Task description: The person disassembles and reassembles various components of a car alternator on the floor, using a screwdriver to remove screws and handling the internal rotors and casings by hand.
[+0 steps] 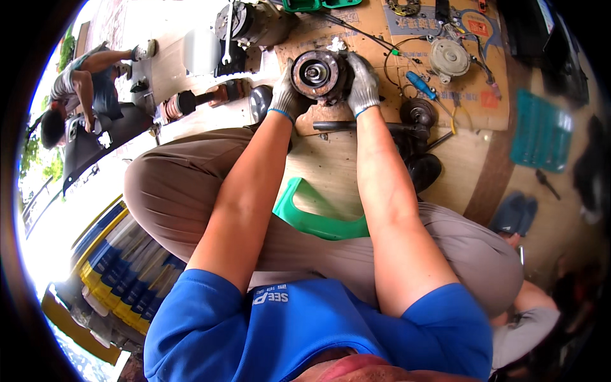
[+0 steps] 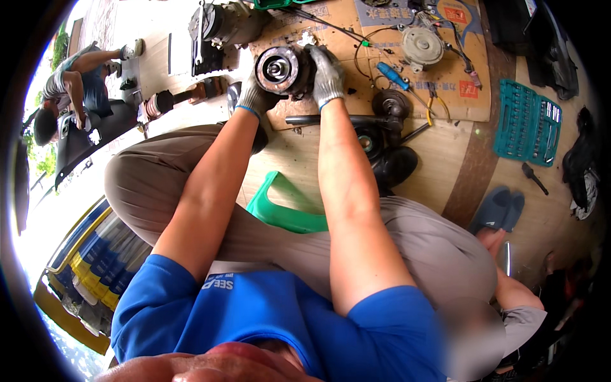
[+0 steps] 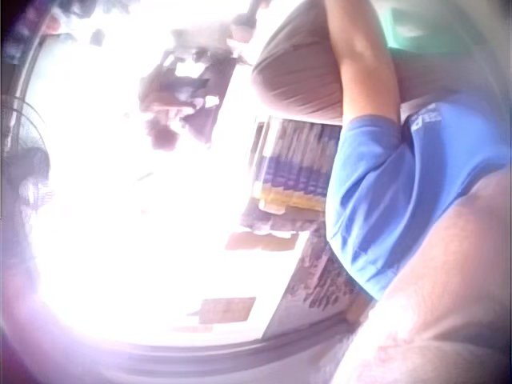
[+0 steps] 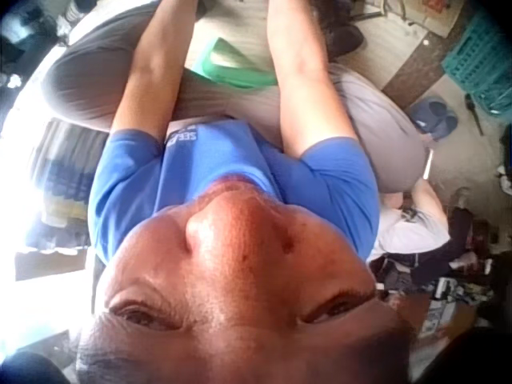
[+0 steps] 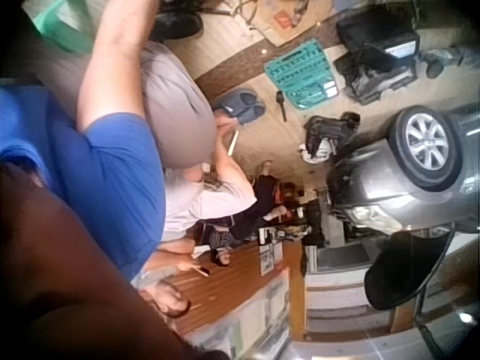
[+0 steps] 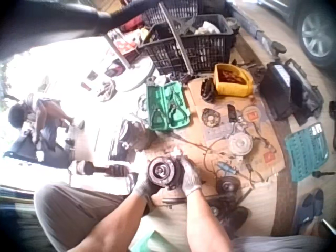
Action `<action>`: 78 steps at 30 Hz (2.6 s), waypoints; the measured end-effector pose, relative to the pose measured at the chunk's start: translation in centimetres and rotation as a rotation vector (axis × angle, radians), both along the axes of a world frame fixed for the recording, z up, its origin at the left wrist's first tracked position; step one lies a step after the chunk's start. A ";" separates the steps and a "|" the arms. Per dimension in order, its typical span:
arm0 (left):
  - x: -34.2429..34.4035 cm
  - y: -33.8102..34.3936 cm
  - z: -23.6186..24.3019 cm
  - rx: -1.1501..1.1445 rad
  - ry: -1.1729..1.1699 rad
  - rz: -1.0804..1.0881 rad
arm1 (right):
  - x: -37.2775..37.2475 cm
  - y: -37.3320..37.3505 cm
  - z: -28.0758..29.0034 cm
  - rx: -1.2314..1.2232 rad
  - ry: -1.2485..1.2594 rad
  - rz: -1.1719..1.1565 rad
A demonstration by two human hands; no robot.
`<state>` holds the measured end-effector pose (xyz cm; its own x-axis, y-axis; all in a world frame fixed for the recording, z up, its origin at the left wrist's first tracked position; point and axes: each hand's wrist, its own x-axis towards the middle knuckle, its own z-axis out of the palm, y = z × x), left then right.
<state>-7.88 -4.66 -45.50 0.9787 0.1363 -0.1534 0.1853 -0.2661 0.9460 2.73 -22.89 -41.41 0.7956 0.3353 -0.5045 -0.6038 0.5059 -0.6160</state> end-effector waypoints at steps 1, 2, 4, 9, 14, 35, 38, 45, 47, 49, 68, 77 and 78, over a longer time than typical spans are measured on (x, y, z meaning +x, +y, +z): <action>0.0 0.0 -1.0 -0.068 0.054 0.095 | 0.2 -0.1 -0.2 -0.078 -0.025 0.025; 0.0 0.0 -2.0 -0.037 0.043 0.139 | 0.5 -0.1 -0.4 -0.108 0.019 0.047; 0.0 0.1 -3.5 -0.046 -0.060 0.191 | 1.0 0.0 -0.7 -0.009 0.127 0.019; 0.2 0.0 -3.6 -0.221 -0.013 0.226 | 1.7 0.3 -0.7 -0.076 0.125 0.025; 0.6 -0.4 -0.2 -0.337 0.559 0.521 | 2.9 -1.5 -0.8 -0.325 -0.158 0.143; 7.8 5.0 33.4 1.039 -0.617 0.901 | 2.4 -1.7 20.7 -0.983 -0.707 0.389; 4.7 0.1 23.0 0.888 0.284 0.490 | 0.7 -1.6 21.9 -1.299 -0.678 0.563; -4.7 -16.9 6.1 -0.190 0.894 0.982 | -1.1 1.7 21.4 -1.812 -0.894 1.223; -3.8 -15.9 6.3 0.021 0.745 0.990 | -0.8 3.2 20.8 -1.801 -0.898 1.298; -1.7 -13.1 7.5 -0.066 0.633 0.922 | -0.8 4.8 19.9 -1.839 -0.964 1.292; 3.2 -5.3 7.6 -0.654 0.366 0.977 | 0.6 8.1 15.4 -1.723 -1.305 1.433; 3.2 -4.9 8.4 -0.553 0.400 0.977 | 0.3 7.6 16.0 -1.708 -1.427 1.380; 3.3 -5.0 8.3 -0.540 0.412 0.980 | 0.2 7.4 16.0 -1.696 -1.434 1.364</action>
